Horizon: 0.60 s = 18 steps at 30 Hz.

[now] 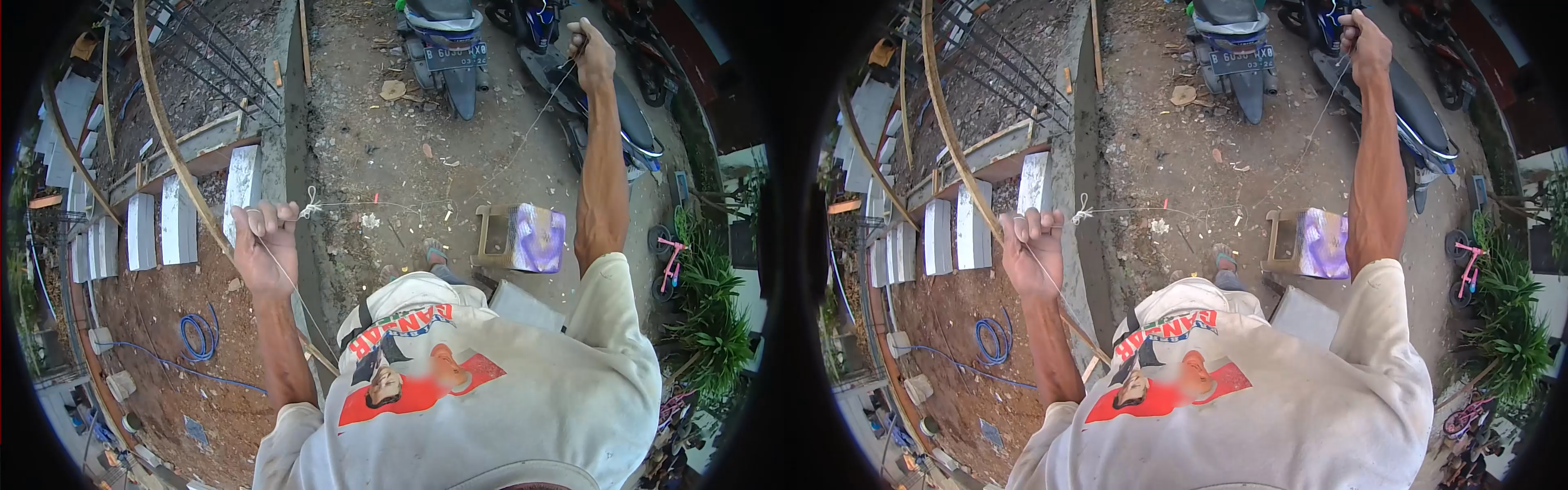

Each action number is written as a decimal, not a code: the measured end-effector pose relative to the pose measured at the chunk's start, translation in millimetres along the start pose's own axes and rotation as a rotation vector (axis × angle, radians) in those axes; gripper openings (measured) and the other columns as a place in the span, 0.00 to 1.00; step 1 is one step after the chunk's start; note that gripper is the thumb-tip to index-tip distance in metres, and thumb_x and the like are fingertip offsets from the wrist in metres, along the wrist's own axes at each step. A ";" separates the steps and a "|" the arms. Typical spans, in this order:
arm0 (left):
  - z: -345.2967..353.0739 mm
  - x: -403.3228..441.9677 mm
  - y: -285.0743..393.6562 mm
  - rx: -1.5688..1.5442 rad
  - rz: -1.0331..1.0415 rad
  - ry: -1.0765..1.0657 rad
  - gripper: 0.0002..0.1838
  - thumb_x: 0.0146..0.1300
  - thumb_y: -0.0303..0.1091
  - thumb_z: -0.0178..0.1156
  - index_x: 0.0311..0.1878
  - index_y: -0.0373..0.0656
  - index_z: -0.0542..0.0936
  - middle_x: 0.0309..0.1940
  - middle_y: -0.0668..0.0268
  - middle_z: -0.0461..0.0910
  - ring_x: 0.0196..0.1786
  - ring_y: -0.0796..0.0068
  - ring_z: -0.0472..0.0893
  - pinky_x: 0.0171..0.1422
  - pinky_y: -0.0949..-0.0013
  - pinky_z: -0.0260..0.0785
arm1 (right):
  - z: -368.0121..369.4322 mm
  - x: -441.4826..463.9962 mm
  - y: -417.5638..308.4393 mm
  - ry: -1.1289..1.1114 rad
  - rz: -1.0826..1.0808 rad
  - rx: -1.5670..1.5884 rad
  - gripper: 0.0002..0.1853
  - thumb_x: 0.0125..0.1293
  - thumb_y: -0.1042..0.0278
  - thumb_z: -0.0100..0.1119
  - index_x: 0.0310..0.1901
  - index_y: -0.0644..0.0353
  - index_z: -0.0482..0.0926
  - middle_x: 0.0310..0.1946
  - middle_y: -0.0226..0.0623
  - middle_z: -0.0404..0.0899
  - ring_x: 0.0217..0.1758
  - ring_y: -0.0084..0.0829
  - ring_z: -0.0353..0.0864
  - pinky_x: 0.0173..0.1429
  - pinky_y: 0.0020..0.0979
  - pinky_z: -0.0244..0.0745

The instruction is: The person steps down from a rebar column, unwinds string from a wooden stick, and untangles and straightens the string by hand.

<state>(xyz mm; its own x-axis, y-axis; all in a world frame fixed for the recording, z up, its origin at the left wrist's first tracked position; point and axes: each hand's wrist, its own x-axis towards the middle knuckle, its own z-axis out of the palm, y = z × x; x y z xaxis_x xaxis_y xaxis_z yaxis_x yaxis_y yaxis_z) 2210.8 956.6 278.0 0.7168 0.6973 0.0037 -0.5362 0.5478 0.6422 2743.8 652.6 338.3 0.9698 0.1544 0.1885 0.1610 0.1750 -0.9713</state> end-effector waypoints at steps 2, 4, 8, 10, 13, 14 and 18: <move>-9.0 6.4 20.8 0.033 0.006 0.044 0.26 0.89 0.46 0.41 0.28 0.49 0.69 0.33 0.67 0.74 0.52 0.62 0.80 0.75 0.49 0.68 | 7.4 -15.5 -0.7 -0.110 -0.172 -0.497 0.18 0.79 0.54 0.61 0.46 0.64 0.90 0.32 0.27 0.82 0.37 0.22 0.78 0.44 0.26 0.74; -25.2 11.9 41.0 0.071 0.023 0.092 0.26 0.89 0.46 0.40 0.29 0.49 0.70 0.39 0.64 0.79 0.63 0.57 0.81 0.83 0.44 0.63 | 13.2 -25.9 19.7 -0.236 -0.222 -0.774 0.19 0.79 0.52 0.62 0.49 0.61 0.90 0.38 0.29 0.86 0.43 0.20 0.81 0.51 0.25 0.76; -29.1 22.3 37.3 -0.148 -0.085 -0.214 0.29 0.88 0.50 0.37 0.28 0.49 0.72 0.42 0.61 0.82 0.66 0.55 0.80 0.84 0.43 0.62 | 114.7 -165.6 48.7 -0.629 0.200 -0.032 0.20 0.82 0.56 0.58 0.63 0.63 0.83 0.51 0.33 0.87 0.48 0.21 0.84 0.51 0.26 0.79; -17.4 28.4 28.4 -0.226 -0.110 -0.235 0.29 0.88 0.50 0.36 0.28 0.49 0.73 0.42 0.61 0.82 0.65 0.55 0.81 0.84 0.43 0.62 | 175.6 -246.8 68.2 -0.862 0.199 0.001 0.28 0.76 0.61 0.66 0.73 0.63 0.75 0.60 0.37 0.84 0.49 0.22 0.82 0.52 0.27 0.80; 1.7 31.9 24.3 -0.276 -0.117 -0.213 0.28 0.88 0.51 0.37 0.31 0.48 0.74 0.38 0.64 0.81 0.58 0.57 0.83 0.81 0.43 0.65 | 244.4 -350.9 105.0 -1.159 0.226 0.106 0.36 0.64 0.59 0.79 0.72 0.59 0.76 0.56 0.34 0.85 0.47 0.20 0.78 0.53 0.28 0.79; -1.1 30.7 28.4 -0.272 -0.115 -0.208 0.28 0.88 0.51 0.37 0.31 0.48 0.74 0.38 0.64 0.81 0.58 0.57 0.83 0.81 0.43 0.65 | 252.1 -367.5 112.1 -1.299 0.234 0.013 0.32 0.66 0.59 0.78 0.68 0.60 0.79 0.53 0.33 0.85 0.46 0.19 0.77 0.51 0.28 0.78; -37.0 20.4 77.8 -0.248 -0.010 -0.183 0.26 0.88 0.53 0.39 0.34 0.48 0.74 0.29 0.71 0.72 0.36 0.71 0.75 0.60 0.54 0.75 | 209.0 -350.2 156.7 -1.313 0.640 0.093 0.10 0.77 0.60 0.64 0.46 0.58 0.83 0.41 0.29 0.84 0.46 0.19 0.77 0.46 0.28 0.72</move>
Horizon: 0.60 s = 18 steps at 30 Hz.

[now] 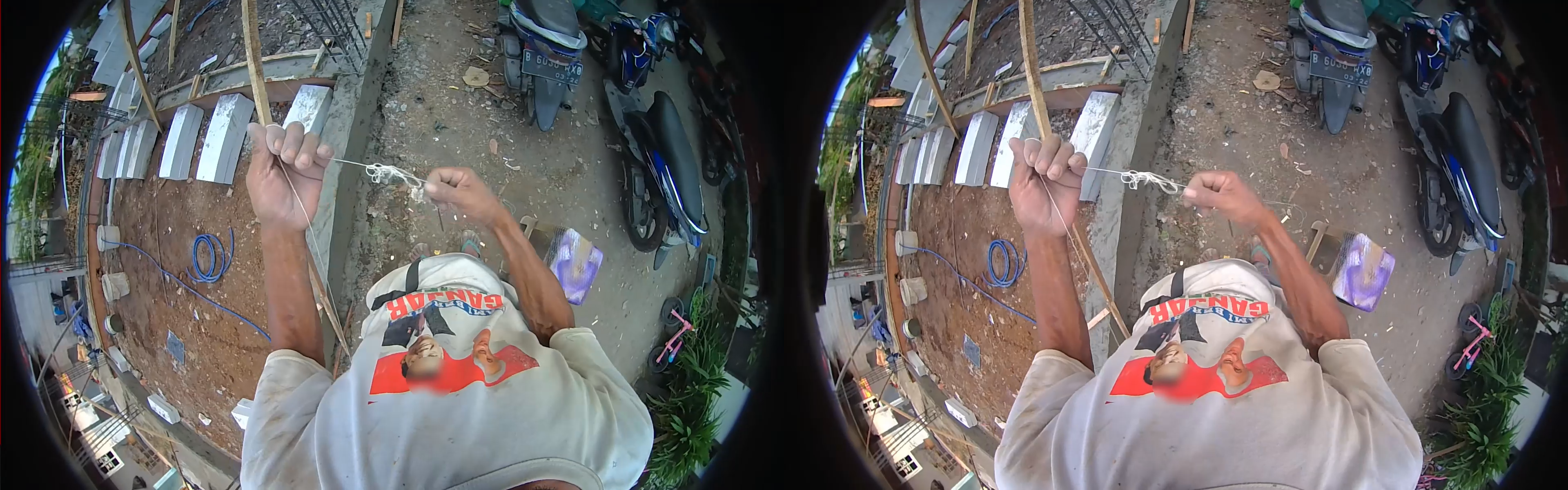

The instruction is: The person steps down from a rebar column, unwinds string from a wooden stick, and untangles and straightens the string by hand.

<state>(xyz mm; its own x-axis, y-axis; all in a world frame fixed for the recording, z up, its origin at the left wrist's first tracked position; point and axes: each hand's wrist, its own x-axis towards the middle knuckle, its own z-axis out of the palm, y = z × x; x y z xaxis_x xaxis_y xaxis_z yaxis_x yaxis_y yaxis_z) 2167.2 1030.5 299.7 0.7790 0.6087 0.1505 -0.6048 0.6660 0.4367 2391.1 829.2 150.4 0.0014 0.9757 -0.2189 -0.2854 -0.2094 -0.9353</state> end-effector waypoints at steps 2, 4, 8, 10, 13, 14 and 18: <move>-16.3 -14.0 22.5 0.106 0.086 -0.002 0.26 0.88 0.50 0.39 0.34 0.47 0.74 0.25 0.72 0.65 0.30 0.75 0.69 0.51 0.62 0.69 | -13.3 -14.9 -12.6 0.230 -0.179 0.349 0.14 0.80 0.61 0.58 0.34 0.55 0.81 0.34 0.29 0.82 0.42 0.22 0.76 0.47 0.30 0.71; -22.0 -24.8 20.4 0.098 0.114 0.086 0.25 0.88 0.49 0.40 0.34 0.47 0.73 0.23 0.73 0.61 0.26 0.78 0.64 0.44 0.66 0.64 | -6.7 -13.7 -53.4 0.323 -0.298 0.539 0.16 0.80 0.62 0.55 0.31 0.54 0.79 0.30 0.29 0.79 0.39 0.24 0.76 0.49 0.31 0.71; -23.3 -35.4 -6.3 0.058 0.093 0.193 0.26 0.88 0.51 0.41 0.33 0.46 0.72 0.23 0.75 0.58 0.25 0.79 0.59 0.42 0.67 0.62 | -15.4 11.3 -90.0 0.410 -0.362 1.283 0.16 0.79 0.64 0.52 0.28 0.52 0.71 0.23 0.28 0.67 0.32 0.28 0.70 0.48 0.32 0.70; -23.1 -40.5 -16.1 0.015 0.050 0.180 0.26 0.88 0.51 0.41 0.33 0.46 0.72 0.23 0.75 0.58 0.25 0.80 0.59 0.41 0.67 0.62 | -50.0 19.9 -88.6 0.163 -0.434 1.425 0.16 0.78 0.65 0.51 0.28 0.52 0.69 0.21 0.27 0.63 0.28 0.27 0.68 0.43 0.32 0.70; -18.0 -51.9 -19.0 0.065 -0.014 0.222 0.26 0.88 0.51 0.42 0.32 0.46 0.71 0.22 0.76 0.56 0.25 0.80 0.57 0.41 0.67 0.61 | -65.9 24.7 -99.7 0.342 -0.231 0.949 0.19 0.79 0.67 0.50 0.26 0.48 0.59 0.16 0.22 0.52 0.17 0.21 0.51 0.21 0.30 0.52; -14.8 -54.5 -20.2 0.098 -0.053 0.232 0.26 0.87 0.51 0.42 0.32 0.46 0.71 0.22 0.76 0.56 0.25 0.80 0.57 0.41 0.67 0.61 | -69.4 25.3 -102.7 0.350 -0.233 0.946 0.19 0.79 0.67 0.50 0.26 0.48 0.59 0.16 0.22 0.52 0.17 0.21 0.51 0.21 0.30 0.52; -0.8 -66.5 -33.2 0.140 -0.123 0.246 0.25 0.86 0.52 0.46 0.31 0.48 0.72 0.21 0.77 0.55 0.24 0.81 0.56 0.41 0.67 0.61 | -79.8 30.8 -112.7 0.572 -0.185 0.688 0.18 0.79 0.68 0.50 0.28 0.48 0.58 0.17 0.20 0.49 0.17 0.20 0.49 0.19 0.28 0.47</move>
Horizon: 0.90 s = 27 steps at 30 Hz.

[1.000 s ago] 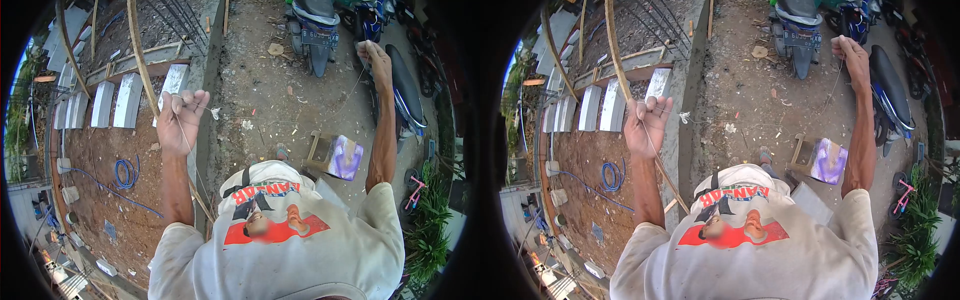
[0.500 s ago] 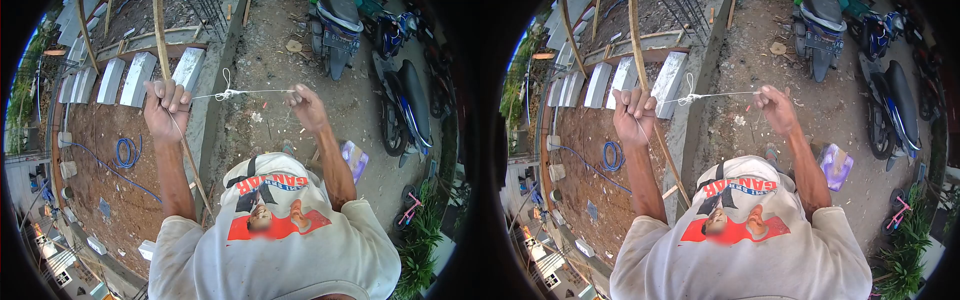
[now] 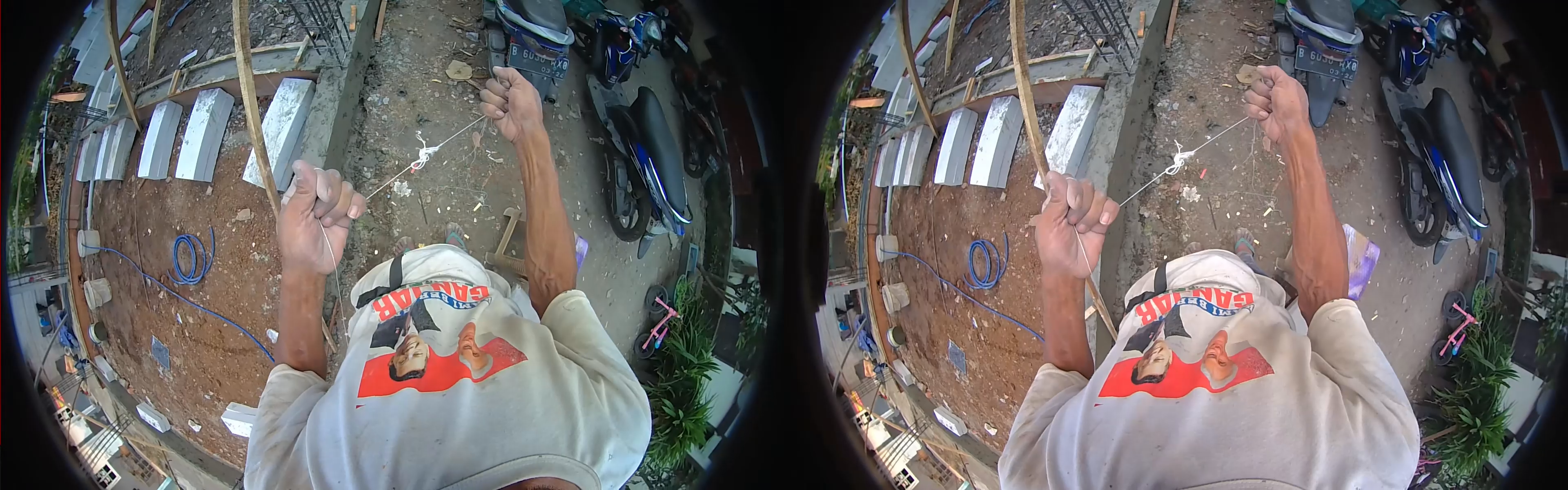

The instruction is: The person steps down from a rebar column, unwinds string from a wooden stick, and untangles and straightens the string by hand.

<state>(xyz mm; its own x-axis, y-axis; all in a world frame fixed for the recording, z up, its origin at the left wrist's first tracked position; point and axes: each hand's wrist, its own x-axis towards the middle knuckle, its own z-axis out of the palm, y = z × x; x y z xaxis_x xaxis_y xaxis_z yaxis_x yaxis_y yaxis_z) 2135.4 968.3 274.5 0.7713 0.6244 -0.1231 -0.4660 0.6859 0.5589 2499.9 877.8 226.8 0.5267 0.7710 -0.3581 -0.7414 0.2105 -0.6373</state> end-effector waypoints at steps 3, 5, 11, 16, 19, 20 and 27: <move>6.2 -7.9 -6.3 0.046 0.025 -0.057 0.24 0.86 0.52 0.47 0.32 0.48 0.73 0.20 0.77 0.55 0.24 0.81 0.56 0.41 0.66 0.61 | -1.8 5.7 -1.3 0.045 -0.033 -0.028 0.19 0.79 0.68 0.50 0.27 0.48 0.57 0.17 0.20 0.48 0.16 0.19 0.48 0.18 0.28 0.44; 5.2 -10.1 -5.6 0.047 0.011 -0.048 0.24 0.86 0.51 0.48 0.32 0.47 0.74 0.20 0.77 0.56 0.24 0.81 0.57 0.41 0.66 0.62 | -9.6 10.0 -1.1 -0.091 0.026 -0.088 0.18 0.79 0.68 0.50 0.28 0.48 0.59 0.18 0.22 0.53 0.18 0.21 0.57 0.21 0.27 0.61; -49.3 -34.9 39.2 0.403 0.204 0.087 0.25 0.84 0.51 0.51 0.32 0.44 0.78 0.32 0.68 0.75 0.40 0.71 0.76 0.58 0.59 0.72 | 56.9 -34.7 9.5 -0.046 -0.053 -0.567 0.14 0.83 0.60 0.53 0.38 0.58 0.77 0.33 0.33 0.82 0.37 0.25 0.81 0.53 0.35 0.84; -125.6 -127.8 128.0 0.717 0.298 0.508 0.22 0.83 0.48 0.54 0.35 0.42 0.80 0.56 0.55 0.83 0.62 0.57 0.83 0.73 0.50 0.72 | 29.4 -22.5 8.4 -0.475 0.035 -1.183 0.16 0.81 0.55 0.61 0.36 0.57 0.81 0.31 0.29 0.83 0.35 0.20 0.78 0.42 0.26 0.73; -149.2 -209.5 170.6 0.968 0.343 0.840 0.23 0.83 0.50 0.55 0.35 0.42 0.80 0.48 0.57 0.85 0.51 0.64 0.88 0.62 0.61 0.80 | 31.2 -28.0 25.1 -0.672 0.215 -1.353 0.16 0.78 0.60 0.65 0.32 0.59 0.80 0.27 0.25 0.79 0.31 0.17 0.74 0.38 0.25 0.70; -154.1 -236.5 176.3 0.952 0.353 0.935 0.23 0.83 0.50 0.55 0.35 0.42 0.80 0.48 0.57 0.85 0.51 0.64 0.88 0.62 0.61 0.80 | 29.6 -29.0 33.6 -0.730 0.274 -1.350 0.15 0.77 0.62 0.66 0.32 0.58 0.81 0.26 0.23 0.79 0.30 0.16 0.74 0.37 0.24 0.69; -144.6 -369.4 119.2 0.683 0.497 1.217 0.24 0.82 0.55 0.56 0.35 0.44 0.81 0.31 0.66 0.83 0.28 0.78 0.79 0.40 0.69 0.78 | -39.3 -5.5 72.8 -0.760 0.627 -1.457 0.15 0.78 0.59 0.66 0.33 0.58 0.83 0.28 0.25 0.81 0.31 0.18 0.76 0.38 0.26 0.70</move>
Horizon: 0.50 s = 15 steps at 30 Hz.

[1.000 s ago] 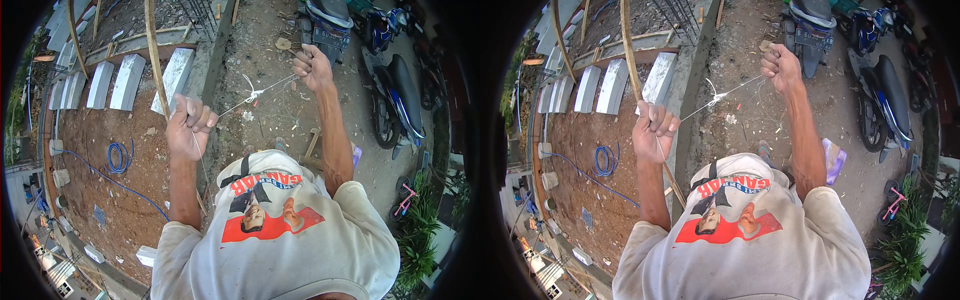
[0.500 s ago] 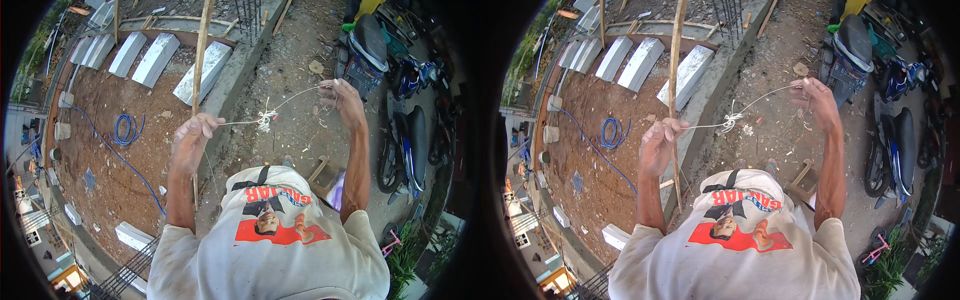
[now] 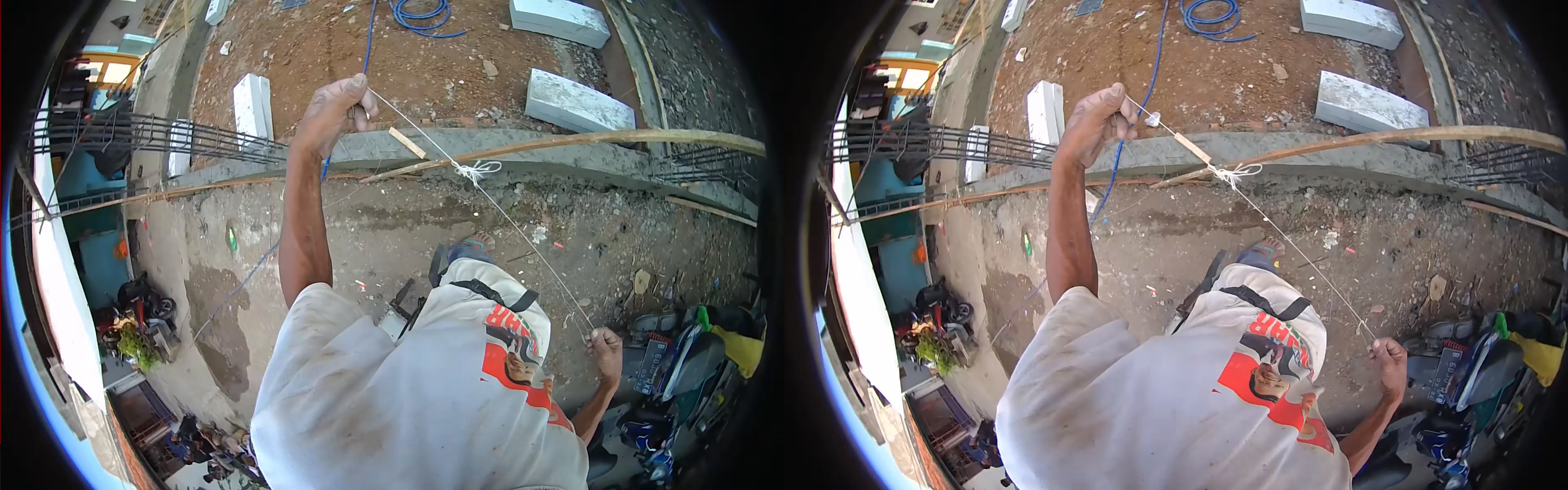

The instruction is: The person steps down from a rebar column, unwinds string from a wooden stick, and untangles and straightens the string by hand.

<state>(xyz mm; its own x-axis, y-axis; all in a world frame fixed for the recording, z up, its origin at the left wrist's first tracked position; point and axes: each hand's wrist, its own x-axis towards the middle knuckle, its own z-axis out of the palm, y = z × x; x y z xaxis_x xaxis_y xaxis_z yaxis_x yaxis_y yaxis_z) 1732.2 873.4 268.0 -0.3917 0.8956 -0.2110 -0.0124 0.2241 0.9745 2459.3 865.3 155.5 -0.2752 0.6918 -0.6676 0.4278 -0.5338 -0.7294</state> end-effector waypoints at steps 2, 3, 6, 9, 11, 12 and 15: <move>-26.5 -36.4 -25.8 0.008 -0.043 0.047 0.24 0.81 0.56 0.57 0.35 0.45 0.80 0.30 0.67 0.82 0.26 0.81 0.75 0.39 0.69 0.78 | -11.2 9.3 21.2 -0.014 0.091 -0.022 0.14 0.77 0.58 0.68 0.35 0.58 0.85 0.27 0.24 0.81 0.29 0.17 0.75 0.37 0.25 0.70; -40.2 -57.9 -39.9 0.009 -0.108 0.105 0.24 0.81 0.56 0.57 0.35 0.45 0.80 0.27 0.69 0.80 0.24 0.82 0.72 0.36 0.71 0.74 | -18.6 15.0 25.0 -0.043 0.073 -0.043 0.14 0.77 0.58 0.68 0.35 0.58 0.85 0.27 0.24 0.81 0.29 0.17 0.75 0.37 0.25 0.70; -72.6 -130.2 -57.3 -0.036 -0.187 0.303 0.23 0.81 0.54 0.58 0.34 0.46 0.80 0.23 0.73 0.76 0.23 0.84 0.68 0.32 0.73 0.69 | -50.3 35.2 36.1 -0.073 0.165 -0.188 0.14 0.74 0.58 0.70 0.34 0.58 0.86 0.24 0.23 0.79 0.26 0.16 0.73 0.34 0.23 0.68; -103.3 -210.7 -51.4 -0.125 -0.169 0.607 0.22 0.81 0.52 0.59 0.34 0.47 0.81 0.20 0.77 0.69 0.22 0.85 0.67 0.30 0.74 0.66 | -70.1 74.2 25.6 -0.132 0.060 -0.254 0.14 0.74 0.58 0.70 0.32 0.58 0.85 0.24 0.22 0.78 0.26 0.15 0.72 0.33 0.24 0.67; -122.6 -263.0 -37.5 -0.100 -0.129 0.725 0.20 0.81 0.51 0.58 0.36 0.47 0.80 0.21 0.78 0.68 0.22 0.85 0.65 0.31 0.74 0.64 | -81.8 113.8 25.5 -0.169 0.005 -0.349 0.14 0.74 0.59 0.69 0.32 0.57 0.85 0.24 0.21 0.78 0.26 0.14 0.70 0.34 0.24 0.65; -131.5 -287.8 -29.8 -0.075 -0.112 0.791 0.19 0.81 0.51 0.58 0.37 0.47 0.80 0.21 0.78 0.68 0.22 0.86 0.64 0.31 0.74 0.64 | -80.5 133.9 19.8 -0.195 -0.011 -0.419 0.13 0.74 0.61 0.69 0.32 0.58 0.85 0.24 0.21 0.78 0.27 0.15 0.71 0.34 0.24 0.65; -142.5 -358.0 -5.2 0.033 -0.084 1.034 0.20 0.82 0.53 0.58 0.37 0.48 0.79 0.21 0.79 0.65 0.22 0.85 0.60 0.32 0.74 0.60 | -44.8 187.0 -0.5 -0.244 -0.138 -0.628 0.11 0.74 0.64 0.67 0.35 0.60 0.86 0.25 0.21 0.79 0.29 0.18 0.74 0.36 0.26 0.67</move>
<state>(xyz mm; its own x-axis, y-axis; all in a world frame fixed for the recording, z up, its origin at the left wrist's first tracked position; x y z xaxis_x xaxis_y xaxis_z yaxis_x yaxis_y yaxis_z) 1741.4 496.8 349.5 -0.9892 0.1127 -0.0937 -0.0568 0.2947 0.9539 2446.2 1016.7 37.7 -0.5178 0.5646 -0.6428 0.7725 -0.0143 -0.6349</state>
